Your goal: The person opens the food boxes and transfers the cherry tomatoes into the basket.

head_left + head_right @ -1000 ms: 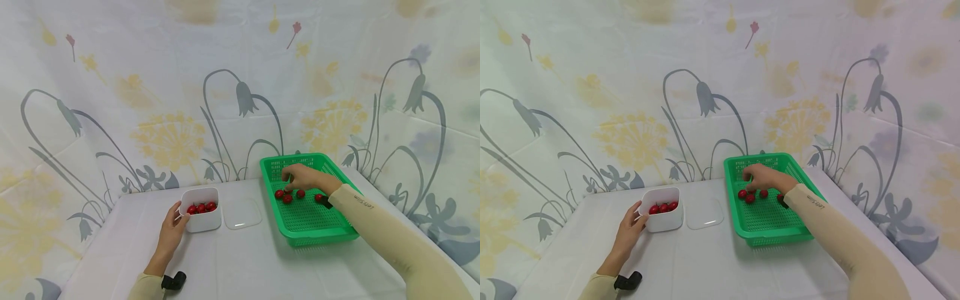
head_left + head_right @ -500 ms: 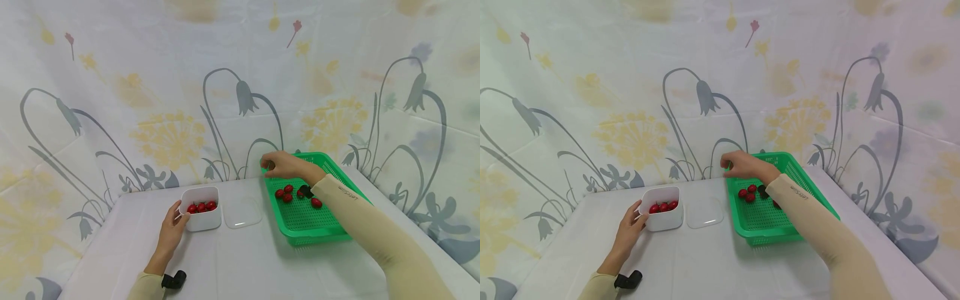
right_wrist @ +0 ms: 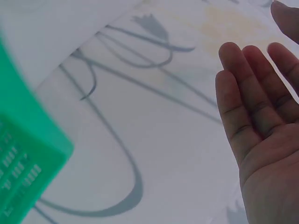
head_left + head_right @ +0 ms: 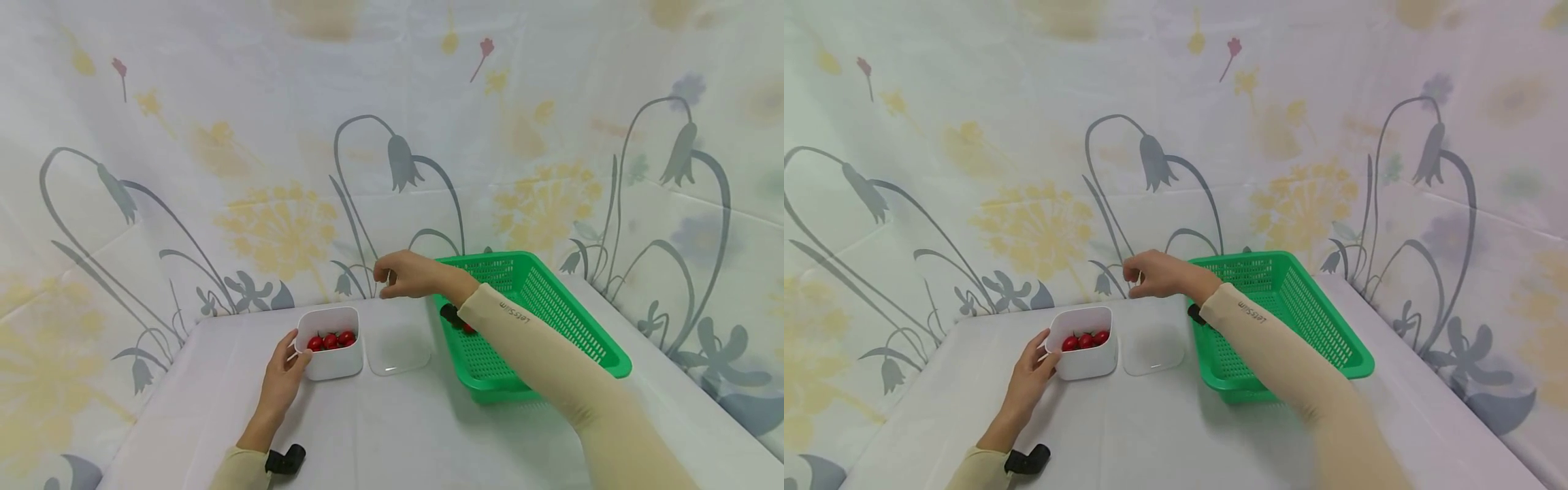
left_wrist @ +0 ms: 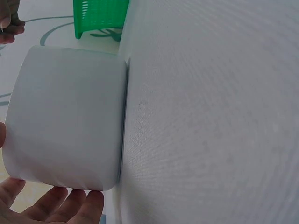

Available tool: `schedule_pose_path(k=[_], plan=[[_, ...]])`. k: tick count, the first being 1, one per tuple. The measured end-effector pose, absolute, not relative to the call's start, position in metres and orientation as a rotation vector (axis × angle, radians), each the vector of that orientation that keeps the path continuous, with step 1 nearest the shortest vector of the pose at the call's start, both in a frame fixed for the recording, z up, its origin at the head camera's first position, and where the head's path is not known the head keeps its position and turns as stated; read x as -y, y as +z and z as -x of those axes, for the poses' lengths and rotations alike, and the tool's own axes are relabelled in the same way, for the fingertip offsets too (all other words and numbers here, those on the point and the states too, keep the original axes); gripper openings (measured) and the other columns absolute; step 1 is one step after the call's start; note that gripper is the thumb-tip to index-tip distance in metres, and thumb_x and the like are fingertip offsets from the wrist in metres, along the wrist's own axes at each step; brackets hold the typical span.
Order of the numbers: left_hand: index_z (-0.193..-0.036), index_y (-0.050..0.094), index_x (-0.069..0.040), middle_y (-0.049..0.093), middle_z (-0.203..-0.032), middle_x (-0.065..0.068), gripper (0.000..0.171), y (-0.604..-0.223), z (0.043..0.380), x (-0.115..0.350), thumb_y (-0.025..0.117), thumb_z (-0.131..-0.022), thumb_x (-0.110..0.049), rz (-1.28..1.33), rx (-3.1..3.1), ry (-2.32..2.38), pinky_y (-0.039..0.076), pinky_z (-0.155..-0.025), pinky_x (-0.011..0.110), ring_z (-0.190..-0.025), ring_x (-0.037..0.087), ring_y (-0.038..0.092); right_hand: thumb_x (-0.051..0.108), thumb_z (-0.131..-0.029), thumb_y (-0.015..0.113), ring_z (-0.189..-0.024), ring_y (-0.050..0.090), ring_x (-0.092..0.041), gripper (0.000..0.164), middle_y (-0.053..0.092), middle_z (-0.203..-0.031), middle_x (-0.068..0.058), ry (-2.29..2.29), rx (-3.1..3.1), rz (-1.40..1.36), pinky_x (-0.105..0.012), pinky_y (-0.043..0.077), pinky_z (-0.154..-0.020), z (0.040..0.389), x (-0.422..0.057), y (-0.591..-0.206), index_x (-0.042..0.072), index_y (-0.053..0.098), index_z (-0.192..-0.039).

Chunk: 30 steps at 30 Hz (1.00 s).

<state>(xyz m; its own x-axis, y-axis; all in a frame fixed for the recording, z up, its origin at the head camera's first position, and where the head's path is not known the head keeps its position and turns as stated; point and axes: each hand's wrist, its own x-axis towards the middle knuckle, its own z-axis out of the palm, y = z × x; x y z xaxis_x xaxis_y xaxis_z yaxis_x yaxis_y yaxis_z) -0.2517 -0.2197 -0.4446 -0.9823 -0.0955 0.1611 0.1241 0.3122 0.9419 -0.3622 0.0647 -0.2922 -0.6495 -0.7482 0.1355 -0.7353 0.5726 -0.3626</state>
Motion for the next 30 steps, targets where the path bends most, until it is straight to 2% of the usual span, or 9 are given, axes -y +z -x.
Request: schedule_pose_path(k=[8, 13, 18, 22, 30], plan=[[-0.149, 0.032, -0.013, 0.040, -0.142, 0.025, 0.058, -0.444, 0.253, 0.220, 0.056, -0.097, -0.024, 0.016, 2.374, -1.738, 0.037, -0.103, 0.054, -0.127, 0.041, 0.045, 0.020, -0.086, 0.071, -0.090, 0.061, -0.016, 0.016, 0.061, -0.098, 0.002, -0.614, -2.689, 1.405, -0.022, 0.048, -0.079, 0.358, -0.015, -0.299, 0.013, 0.063, -0.099], [-0.149, 0.031, -0.014, 0.039, -0.143, 0.024, 0.058, -0.444, 0.252, 0.219, 0.056, -0.097, -0.025, 0.010, 2.384, -1.749, 0.037, -0.102, 0.053, -0.127, 0.040, 0.045, 0.023, -0.086, 0.071, -0.086, 0.059, -0.013, 0.018, 0.061, -0.097, 0.004, -0.526, -2.698, 1.432, -0.020, 0.047, -0.077, 0.360, 0.011, -0.311, 0.013, 0.064, -0.100], [-0.149, 0.030, -0.014, 0.038, -0.144, 0.024, 0.058, -0.444, 0.253, 0.220, 0.055, -0.098, -0.024, 0.029, 2.379, -1.747, 0.037, -0.103, 0.054, -0.128, 0.041, 0.044, 0.023, -0.087, 0.070, -0.091, 0.058, -0.013, 0.027, 0.065, -0.106, -0.003, -0.526, -2.660, 1.390, -0.022, 0.047, -0.079, 0.361, 0.031, -0.323, 0.007, 0.065, -0.108], [-0.149, 0.029, -0.013, 0.038, -0.144, 0.024, 0.058, -0.443, 0.252, 0.220, 0.055, -0.098, -0.023, 0.031, 2.386, -1.748, 0.036, -0.103, 0.054, -0.128, 0.041, 0.044, 0.026, -0.088, 0.070, -0.097, 0.057, -0.015, 0.033, 0.063, -0.113, -0.005, -0.490, -2.651, 1.347, -0.024, 0.047, -0.083, 0.362, 0.044, -0.335, 0.007, 0.063, -0.114], [-0.149, 0.030, -0.013, 0.040, -0.143, 0.024, 0.059, -0.443, 0.252, 0.219, 0.056, -0.098, -0.025, 0.018, 2.379, -1.751, 0.037, -0.103, 0.052, -0.127, 0.039, 0.045, 0.025, -0.090, 0.067, -0.098, 0.057, -0.013, 0.026, 0.063, -0.112, -0.001, -0.382, -2.663, 1.313, -0.025, 0.047, -0.084, 0.364, 0.062, -0.351, 0.011, 0.063, -0.111]])
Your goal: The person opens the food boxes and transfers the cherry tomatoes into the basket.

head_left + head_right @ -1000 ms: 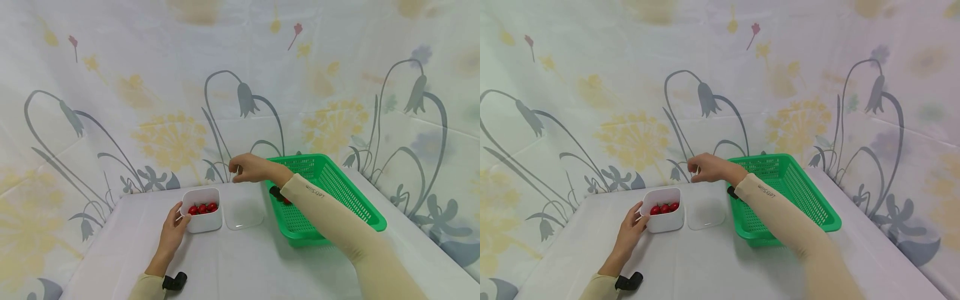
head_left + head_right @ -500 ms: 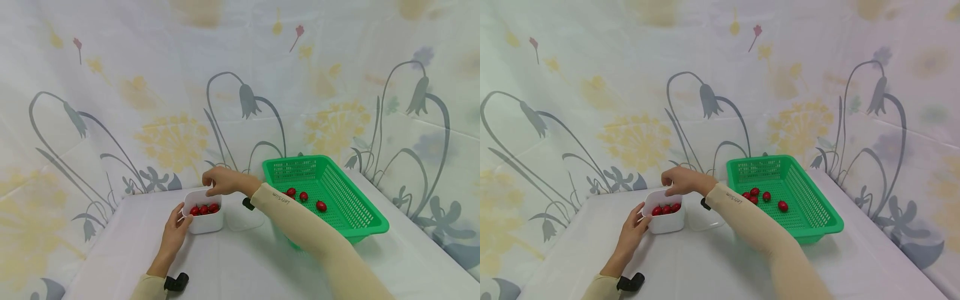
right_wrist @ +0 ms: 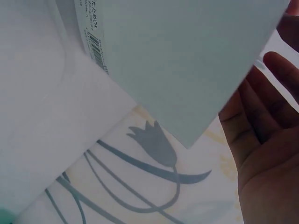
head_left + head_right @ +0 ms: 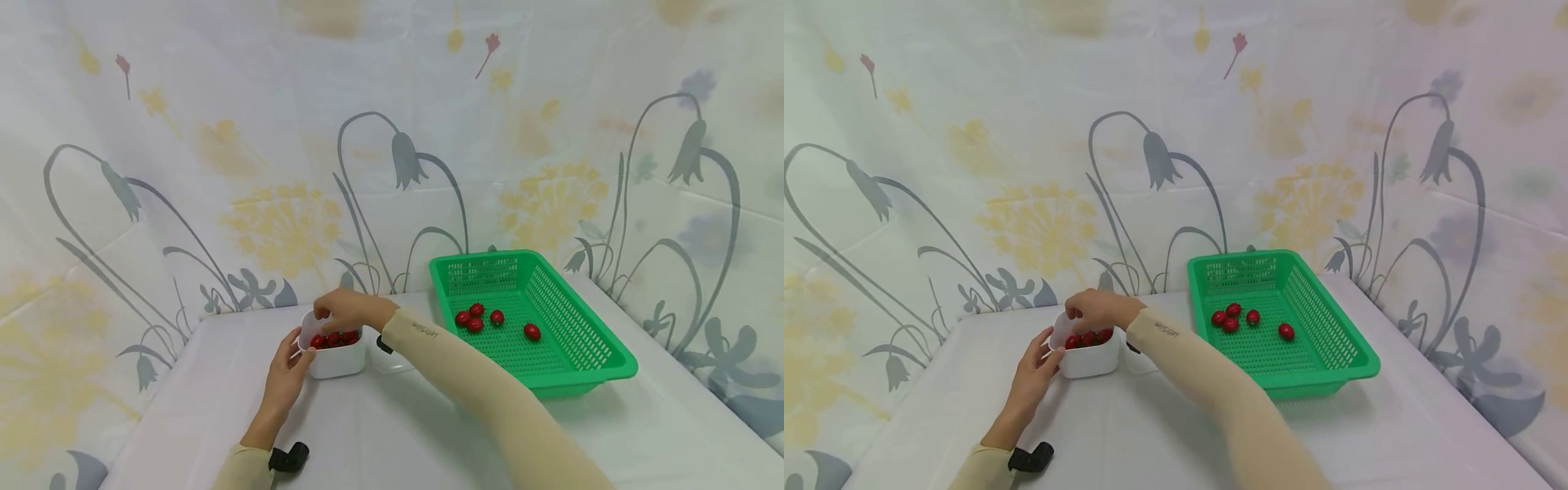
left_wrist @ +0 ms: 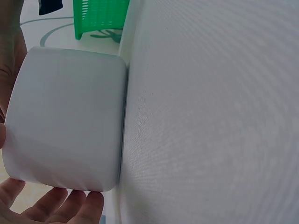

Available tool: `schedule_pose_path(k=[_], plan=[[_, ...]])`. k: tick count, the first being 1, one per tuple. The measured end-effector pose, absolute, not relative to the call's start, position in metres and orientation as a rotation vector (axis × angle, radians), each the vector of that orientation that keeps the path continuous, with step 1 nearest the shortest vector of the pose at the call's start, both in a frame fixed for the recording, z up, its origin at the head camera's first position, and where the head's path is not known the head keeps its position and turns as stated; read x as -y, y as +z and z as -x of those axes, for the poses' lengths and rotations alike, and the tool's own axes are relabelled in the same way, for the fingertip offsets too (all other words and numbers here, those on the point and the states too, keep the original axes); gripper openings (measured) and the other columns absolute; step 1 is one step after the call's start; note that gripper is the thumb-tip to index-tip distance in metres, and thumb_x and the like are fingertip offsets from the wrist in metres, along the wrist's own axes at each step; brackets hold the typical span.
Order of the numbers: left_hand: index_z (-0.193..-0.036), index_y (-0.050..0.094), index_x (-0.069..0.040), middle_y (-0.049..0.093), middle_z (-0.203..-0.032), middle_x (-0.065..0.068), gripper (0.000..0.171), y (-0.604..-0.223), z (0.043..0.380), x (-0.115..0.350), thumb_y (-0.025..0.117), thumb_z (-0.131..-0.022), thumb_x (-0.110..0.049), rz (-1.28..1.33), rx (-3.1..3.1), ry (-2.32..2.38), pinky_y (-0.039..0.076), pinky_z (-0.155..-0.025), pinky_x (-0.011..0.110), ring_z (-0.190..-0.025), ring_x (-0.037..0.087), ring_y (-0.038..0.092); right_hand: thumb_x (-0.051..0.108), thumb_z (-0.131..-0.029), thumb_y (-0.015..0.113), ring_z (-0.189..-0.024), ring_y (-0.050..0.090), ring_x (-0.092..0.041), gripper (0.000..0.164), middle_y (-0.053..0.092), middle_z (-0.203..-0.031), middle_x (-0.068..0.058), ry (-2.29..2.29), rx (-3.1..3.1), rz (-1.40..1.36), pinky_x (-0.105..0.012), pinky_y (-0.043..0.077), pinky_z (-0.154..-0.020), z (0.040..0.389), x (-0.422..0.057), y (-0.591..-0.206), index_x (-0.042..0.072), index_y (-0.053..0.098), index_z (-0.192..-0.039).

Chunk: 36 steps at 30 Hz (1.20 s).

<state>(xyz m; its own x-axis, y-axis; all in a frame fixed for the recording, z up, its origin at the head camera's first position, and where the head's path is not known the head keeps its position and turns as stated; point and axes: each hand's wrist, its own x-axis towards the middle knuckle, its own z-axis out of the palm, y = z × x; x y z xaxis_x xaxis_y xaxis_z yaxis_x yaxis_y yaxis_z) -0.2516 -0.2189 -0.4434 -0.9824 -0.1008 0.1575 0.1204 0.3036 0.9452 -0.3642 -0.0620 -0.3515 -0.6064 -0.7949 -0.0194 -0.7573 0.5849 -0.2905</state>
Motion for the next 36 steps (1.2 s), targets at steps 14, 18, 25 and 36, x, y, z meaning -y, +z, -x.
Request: schedule_pose_path(k=[14, 18, 25, 36], plan=[[-0.150, 0.028, -0.010, 0.039, -0.144, 0.025, 0.060, -0.441, 0.252, 0.217, 0.055, -0.098, -0.023, 0.031, 2.362, -1.742, 0.037, -0.104, 0.049, -0.127, 0.038, 0.046, 0.035, -0.089, 0.067, -0.082, 0.055, -0.010, 0.023, 0.060, -0.092, 0.006, -0.304, -2.666, 1.230, -0.024, 0.046, -0.072, 0.373, 0.069, -0.374, 0.015, 0.064, -0.099], [-0.151, 0.027, -0.009, 0.038, -0.144, 0.026, 0.060, -0.441, 0.253, 0.218, 0.054, -0.098, -0.021, 0.040, 2.350, -1.752, 0.037, -0.103, 0.048, -0.127, 0.037, 0.046, 0.036, -0.089, 0.066, -0.082, 0.056, -0.009, 0.022, 0.061, -0.092, 0.007, -0.282, -2.663, 1.205, -0.024, 0.047, -0.071, 0.373, 0.071, -0.373, 0.016, 0.065, -0.098], [-0.150, 0.027, -0.008, 0.038, -0.144, 0.027, 0.059, -0.437, 0.253, 0.218, 0.055, -0.098, -0.018, 0.017, 2.362, -1.780, 0.037, -0.103, 0.049, -0.128, 0.038, 0.045, 0.042, -0.089, 0.065, -0.077, 0.056, -0.008, 0.022, 0.060, -0.084, 0.010, -0.210, -2.663, 1.151, -0.025, 0.046, -0.066, 0.371, 0.075, -0.376, 0.021, 0.063, -0.089], [-0.150, 0.028, -0.010, 0.039, -0.143, 0.025, 0.059, -0.442, 0.251, 0.217, 0.055, -0.099, -0.021, 0.039, 2.363, -1.754, 0.037, -0.103, 0.050, -0.127, 0.039, 0.046, 0.042, -0.091, 0.062, -0.072, 0.055, -0.009, 0.025, 0.060, -0.079, 0.007, -0.137, -2.645, 1.120, -0.025, 0.045, -0.063, 0.367, 0.080, -0.382, 0.018, 0.062, -0.082]])
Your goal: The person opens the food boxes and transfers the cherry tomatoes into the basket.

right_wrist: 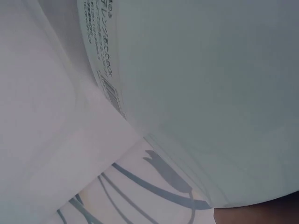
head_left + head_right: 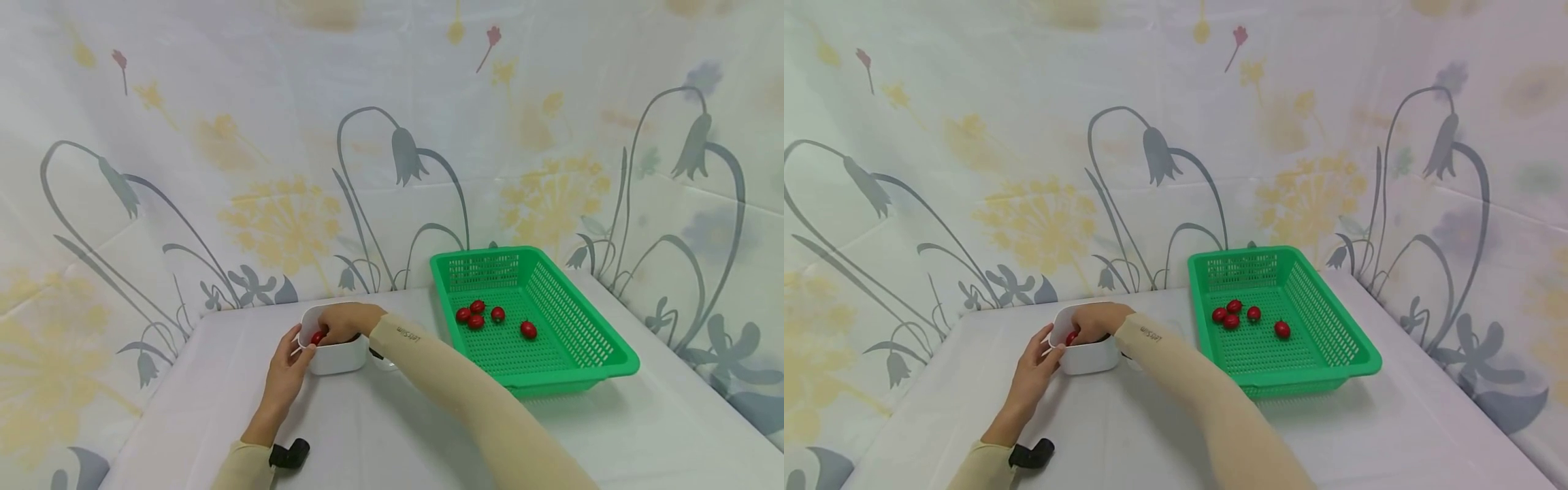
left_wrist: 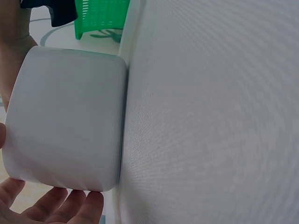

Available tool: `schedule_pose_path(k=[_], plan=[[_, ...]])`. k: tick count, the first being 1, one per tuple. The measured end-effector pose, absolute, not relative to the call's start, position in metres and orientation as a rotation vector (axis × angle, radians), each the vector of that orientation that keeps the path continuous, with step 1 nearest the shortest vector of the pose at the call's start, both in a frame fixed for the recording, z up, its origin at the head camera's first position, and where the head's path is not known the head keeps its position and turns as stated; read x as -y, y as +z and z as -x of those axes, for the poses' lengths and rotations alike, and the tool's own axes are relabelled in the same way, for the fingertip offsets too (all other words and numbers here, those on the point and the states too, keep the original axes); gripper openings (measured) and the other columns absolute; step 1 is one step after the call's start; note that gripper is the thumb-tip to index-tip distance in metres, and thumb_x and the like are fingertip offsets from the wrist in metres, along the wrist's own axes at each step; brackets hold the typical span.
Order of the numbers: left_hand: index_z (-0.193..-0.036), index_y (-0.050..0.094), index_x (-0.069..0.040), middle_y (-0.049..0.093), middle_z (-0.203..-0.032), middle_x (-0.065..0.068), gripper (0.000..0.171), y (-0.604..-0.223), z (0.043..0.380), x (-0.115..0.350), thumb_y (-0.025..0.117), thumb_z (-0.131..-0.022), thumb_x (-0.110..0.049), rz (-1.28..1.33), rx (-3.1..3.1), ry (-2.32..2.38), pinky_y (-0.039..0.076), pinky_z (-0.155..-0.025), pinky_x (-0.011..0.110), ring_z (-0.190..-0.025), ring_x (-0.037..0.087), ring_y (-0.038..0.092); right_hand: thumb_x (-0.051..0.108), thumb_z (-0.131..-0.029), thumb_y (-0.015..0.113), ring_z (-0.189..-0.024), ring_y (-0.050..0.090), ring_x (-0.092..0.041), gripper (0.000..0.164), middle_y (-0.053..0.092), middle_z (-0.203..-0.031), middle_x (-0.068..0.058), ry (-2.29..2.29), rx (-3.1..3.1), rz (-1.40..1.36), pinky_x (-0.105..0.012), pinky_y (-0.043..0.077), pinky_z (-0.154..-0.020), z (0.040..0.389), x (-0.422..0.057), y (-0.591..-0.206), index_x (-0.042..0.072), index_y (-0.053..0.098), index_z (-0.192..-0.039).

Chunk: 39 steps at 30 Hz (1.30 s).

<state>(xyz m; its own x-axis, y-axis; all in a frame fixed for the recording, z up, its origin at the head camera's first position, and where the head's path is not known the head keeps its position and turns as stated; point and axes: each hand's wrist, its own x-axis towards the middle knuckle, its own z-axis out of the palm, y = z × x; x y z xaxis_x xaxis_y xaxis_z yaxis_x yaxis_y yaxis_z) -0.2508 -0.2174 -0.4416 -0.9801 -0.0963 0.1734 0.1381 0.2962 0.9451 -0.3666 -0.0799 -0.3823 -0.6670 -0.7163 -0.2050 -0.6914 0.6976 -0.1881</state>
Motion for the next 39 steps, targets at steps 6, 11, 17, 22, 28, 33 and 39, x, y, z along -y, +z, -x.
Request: schedule_pose_path(k=[6, 11, 17, 22, 28, 33, 39], plan=[[-0.149, 0.031, -0.012, 0.042, -0.141, 0.024, 0.058, -0.444, 0.251, 0.219, 0.056, -0.098, -0.023, 0.027, 2.365, -1.732, 0.039, -0.101, 0.052, -0.126, 0.039, 0.047, 0.037, -0.090, 0.063, -0.075, 0.055, -0.009, 0.020, 0.060, -0.081, 0.008, -0.123, -2.656, 1.105, -0.024, 0.044, -0.065, 0.367, 0.083, -0.385, 0.019, 0.063, -0.085], [-0.149, 0.031, -0.012, 0.042, -0.140, 0.024, 0.058, -0.443, 0.250, 0.218, 0.056, -0.098, -0.024, 0.025, 2.370, -1.723, 0.038, -0.102, 0.052, -0.126, 0.039, 0.047, 0.030, -0.089, 0.066, -0.076, 0.055, -0.010, 0.014, 0.060, -0.081, 0.008, -0.133, -2.664, 1.083, -0.024, 0.045, -0.065, 0.365, 0.083, -0.384, 0.018, 0.063, -0.087], [-0.150, 0.029, -0.010, 0.040, -0.142, 0.026, 0.058, -0.442, 0.250, 0.217, 0.055, -0.098, -0.022, 0.041, 2.364, -1.732, 0.037, -0.103, 0.053, -0.126, 0.041, 0.046, 0.033, -0.088, 0.067, -0.075, 0.055, -0.009, 0.017, 0.060, -0.080, 0.008, -0.140, -2.685, 1.069, -0.024, 0.045, -0.064, 0.364, 0.082, -0.382, 0.017, 0.063, -0.085], [-0.148, 0.031, -0.012, 0.043, -0.140, 0.024, 0.056, -0.444, 0.251, 0.218, 0.055, -0.098, -0.019, 0.028, 2.363, -1.733, 0.039, -0.102, 0.051, -0.125, 0.038, 0.048, 0.034, -0.088, 0.066, -0.071, 0.054, -0.010, 0.021, 0.060, -0.076, 0.006, -0.175, -2.656, 1.059, -0.024, 0.044, -0.061, 0.364, 0.082, -0.382, 0.015, 0.063, -0.079], [-0.148, 0.032, -0.013, 0.042, -0.140, 0.023, 0.056, -0.445, 0.252, 0.218, 0.055, -0.098, -0.019, 0.021, 2.366, -1.734, 0.038, -0.102, 0.052, -0.125, 0.038, 0.048, 0.028, -0.087, 0.066, -0.067, 0.053, -0.009, 0.016, 0.058, -0.072, 0.005, -0.226, -2.617, 1.040, -0.023, 0.042, -0.057, 0.360, 0.080, -0.379, 0.015, 0.064, -0.077], [-0.148, 0.032, -0.012, 0.042, -0.141, 0.025, 0.056, -0.443, 0.250, 0.217, 0.055, -0.098, -0.019, 0.032, 2.362, -1.726, 0.038, -0.102, 0.053, -0.125, 0.040, 0.048, 0.019, -0.087, 0.065, -0.061, 0.050, -0.009, 0.014, 0.054, -0.066, 0.004, -0.270, -2.566, 1.046, -0.022, 0.040, -0.052, 0.358, 0.078, -0.374, 0.014, 0.062, -0.074], [-0.148, 0.031, -0.010, 0.043, -0.139, 0.026, 0.056, -0.443, 0.251, 0.216, 0.055, -0.098, -0.020, 0.047, 2.363, -1.722, 0.039, -0.101, 0.052, -0.124, 0.040, 0.048, 0.012, -0.087, 0.062, -0.051, 0.046, -0.008, 0.012, 0.050, -0.061, 0.003, -0.347, -2.476, 0.946, -0.022, 0.038, -0.045, 0.359, 0.077, -0.371, 0.011, 0.063, -0.075]])
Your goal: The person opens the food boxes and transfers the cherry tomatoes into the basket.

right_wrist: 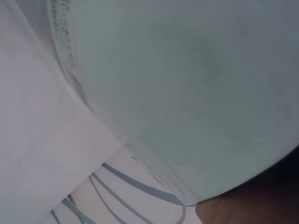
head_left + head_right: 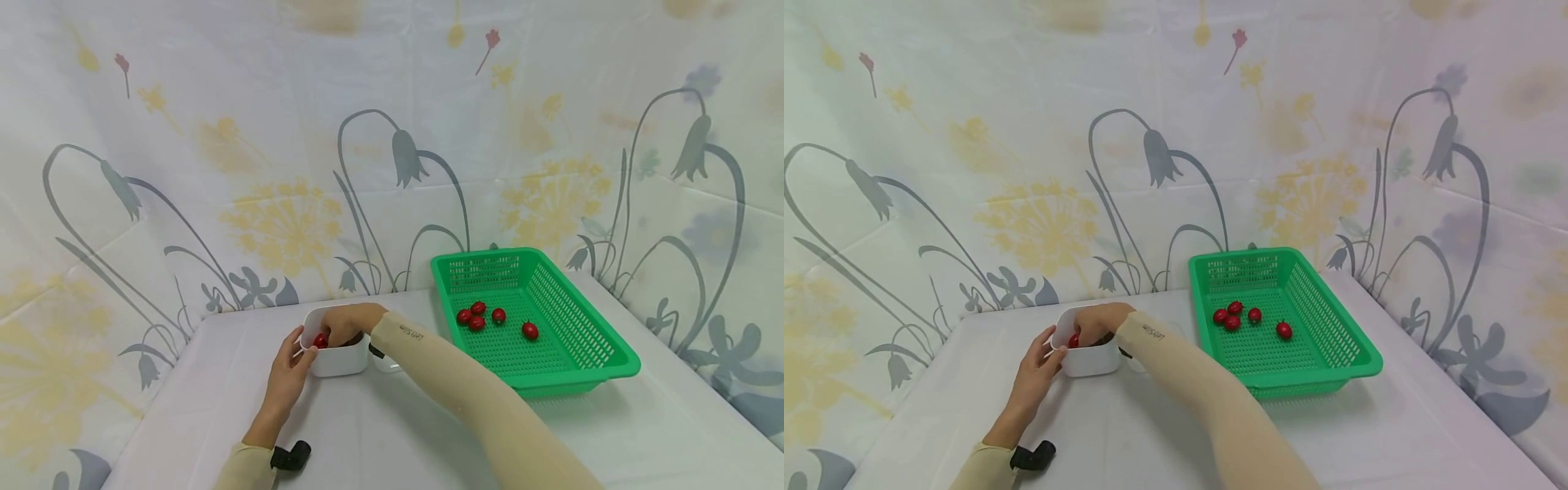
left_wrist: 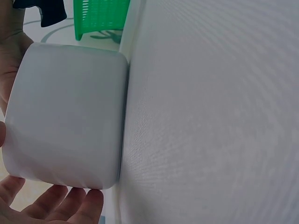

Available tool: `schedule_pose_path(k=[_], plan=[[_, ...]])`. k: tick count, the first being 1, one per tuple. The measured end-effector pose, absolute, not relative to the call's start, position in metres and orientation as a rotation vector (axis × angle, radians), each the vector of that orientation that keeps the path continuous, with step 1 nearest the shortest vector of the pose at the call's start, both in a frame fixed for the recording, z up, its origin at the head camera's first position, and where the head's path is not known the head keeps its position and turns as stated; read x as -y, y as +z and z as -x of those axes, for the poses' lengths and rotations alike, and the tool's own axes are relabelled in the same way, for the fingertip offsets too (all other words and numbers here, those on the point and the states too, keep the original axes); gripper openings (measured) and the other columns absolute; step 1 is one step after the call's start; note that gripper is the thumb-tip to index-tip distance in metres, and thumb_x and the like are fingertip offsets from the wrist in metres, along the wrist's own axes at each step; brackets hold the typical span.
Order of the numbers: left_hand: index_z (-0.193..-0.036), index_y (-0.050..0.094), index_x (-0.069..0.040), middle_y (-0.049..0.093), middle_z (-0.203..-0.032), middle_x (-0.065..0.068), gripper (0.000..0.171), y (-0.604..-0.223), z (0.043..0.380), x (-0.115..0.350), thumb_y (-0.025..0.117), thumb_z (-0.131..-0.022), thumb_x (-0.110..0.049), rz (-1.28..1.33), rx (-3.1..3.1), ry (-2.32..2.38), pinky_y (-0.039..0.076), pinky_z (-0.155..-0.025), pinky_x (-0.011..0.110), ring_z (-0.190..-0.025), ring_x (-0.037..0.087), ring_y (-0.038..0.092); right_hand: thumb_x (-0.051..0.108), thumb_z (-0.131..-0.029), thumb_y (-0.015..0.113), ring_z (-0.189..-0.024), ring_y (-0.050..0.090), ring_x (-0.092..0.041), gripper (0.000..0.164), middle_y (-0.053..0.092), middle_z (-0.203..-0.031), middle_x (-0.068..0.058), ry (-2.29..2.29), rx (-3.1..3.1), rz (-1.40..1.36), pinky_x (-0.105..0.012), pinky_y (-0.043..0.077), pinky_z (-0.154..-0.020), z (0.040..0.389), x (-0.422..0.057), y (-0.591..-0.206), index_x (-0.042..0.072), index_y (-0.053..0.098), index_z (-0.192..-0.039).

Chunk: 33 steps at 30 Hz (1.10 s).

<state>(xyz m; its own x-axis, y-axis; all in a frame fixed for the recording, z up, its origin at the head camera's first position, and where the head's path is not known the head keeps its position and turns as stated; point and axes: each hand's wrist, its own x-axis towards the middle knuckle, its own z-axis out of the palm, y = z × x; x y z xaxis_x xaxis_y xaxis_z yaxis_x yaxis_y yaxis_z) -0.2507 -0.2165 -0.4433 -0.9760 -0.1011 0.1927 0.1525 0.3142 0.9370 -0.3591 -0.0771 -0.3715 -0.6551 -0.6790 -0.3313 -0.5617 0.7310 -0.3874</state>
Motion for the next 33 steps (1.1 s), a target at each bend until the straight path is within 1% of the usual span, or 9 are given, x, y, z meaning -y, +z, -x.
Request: schedule_pose_path(k=[5, 10, 13, 23, 28, 31, 33], plan=[[-0.148, 0.032, -0.012, 0.043, -0.139, 0.024, 0.056, -0.444, 0.251, 0.217, 0.055, -0.098, -0.020, 0.036, 2.367, -1.737, 0.040, -0.101, 0.052, -0.124, 0.039, 0.048, 0.015, -0.085, 0.066, -0.051, 0.048, -0.008, 0.008, 0.053, -0.064, 0.002, -0.367, -2.466, 0.921, -0.022, 0.039, -0.045, 0.361, 0.076, -0.372, 0.011, 0.064, -0.079], [-0.148, 0.032, -0.013, 0.043, -0.140, 0.024, 0.057, -0.444, 0.252, 0.217, 0.056, -0.098, -0.022, 0.028, 2.375, -1.743, 0.039, -0.101, 0.052, -0.125, 0.039, 0.047, 0.023, -0.082, 0.073, -0.064, 0.055, -0.009, 0.012, 0.061, -0.077, 0.003, -0.396, -2.509, 0.961, -0.023, 0.047, -0.054, 0.362, 0.072, -0.372, 0.014, 0.065, -0.085], [-0.148, 0.032, -0.013, 0.042, -0.140, 0.024, 0.056, -0.445, 0.252, 0.217, 0.055, -0.098, -0.022, 0.026, 2.379, -1.741, 0.039, -0.101, 0.052, -0.126, 0.039, 0.047, 0.023, -0.081, 0.075, -0.069, 0.057, -0.010, 0.013, 0.062, -0.081, 0.003, -0.424, -2.519, 1.005, -0.024, 0.048, -0.057, 0.364, 0.070, -0.372, 0.015, 0.066, -0.087], [-0.149, 0.031, -0.014, 0.042, -0.141, 0.023, 0.057, -0.445, 0.252, 0.217, 0.056, -0.098, -0.024, 0.025, 2.376, -1.751, 0.038, -0.102, 0.051, -0.127, 0.038, 0.046, 0.018, -0.082, 0.074, -0.059, 0.060, -0.012, 0.013, 0.064, -0.079, 0.000, -0.565, -2.455, 1.021, -0.026, 0.051, -0.053, 0.366, 0.065, -0.372, 0.014, 0.065, -0.091], [-0.149, 0.031, -0.014, 0.041, -0.141, 0.023, 0.056, -0.444, 0.253, 0.217, 0.055, -0.098, -0.021, 0.032, 2.376, -1.748, 0.038, -0.102, 0.051, -0.127, 0.038, 0.046, 0.017, -0.082, 0.074, -0.060, 0.060, -0.012, 0.016, 0.065, -0.081, 0.001, -0.596, -2.455, 1.055, -0.026, 0.052, -0.055, 0.366, 0.061, -0.369, 0.011, 0.067, -0.094], [-0.149, 0.030, -0.013, 0.041, -0.142, 0.024, 0.056, -0.445, 0.253, 0.218, 0.054, -0.098, -0.021, 0.030, 2.389, -1.743, 0.038, -0.102, 0.053, -0.127, 0.039, 0.045, 0.016, -0.082, 0.073, -0.063, 0.061, -0.014, 0.020, 0.064, -0.084, 0.001, -0.619, -2.450, 1.055, -0.027, 0.053, -0.057, 0.366, 0.059, -0.365, 0.009, 0.067, -0.099], [-0.149, 0.030, -0.013, 0.040, -0.142, 0.024, 0.056, -0.445, 0.253, 0.218, 0.054, -0.099, -0.021, 0.027, 2.400, -1.740, 0.038, -0.102, 0.053, -0.127, 0.040, 0.045, 0.016, -0.082, 0.073, -0.067, 0.061, -0.014, 0.021, 0.064, -0.086, 0.002, -0.617, -2.462, 1.069, -0.027, 0.052, -0.059, 0.366, 0.058, -0.362, 0.009, 0.067, -0.101]])
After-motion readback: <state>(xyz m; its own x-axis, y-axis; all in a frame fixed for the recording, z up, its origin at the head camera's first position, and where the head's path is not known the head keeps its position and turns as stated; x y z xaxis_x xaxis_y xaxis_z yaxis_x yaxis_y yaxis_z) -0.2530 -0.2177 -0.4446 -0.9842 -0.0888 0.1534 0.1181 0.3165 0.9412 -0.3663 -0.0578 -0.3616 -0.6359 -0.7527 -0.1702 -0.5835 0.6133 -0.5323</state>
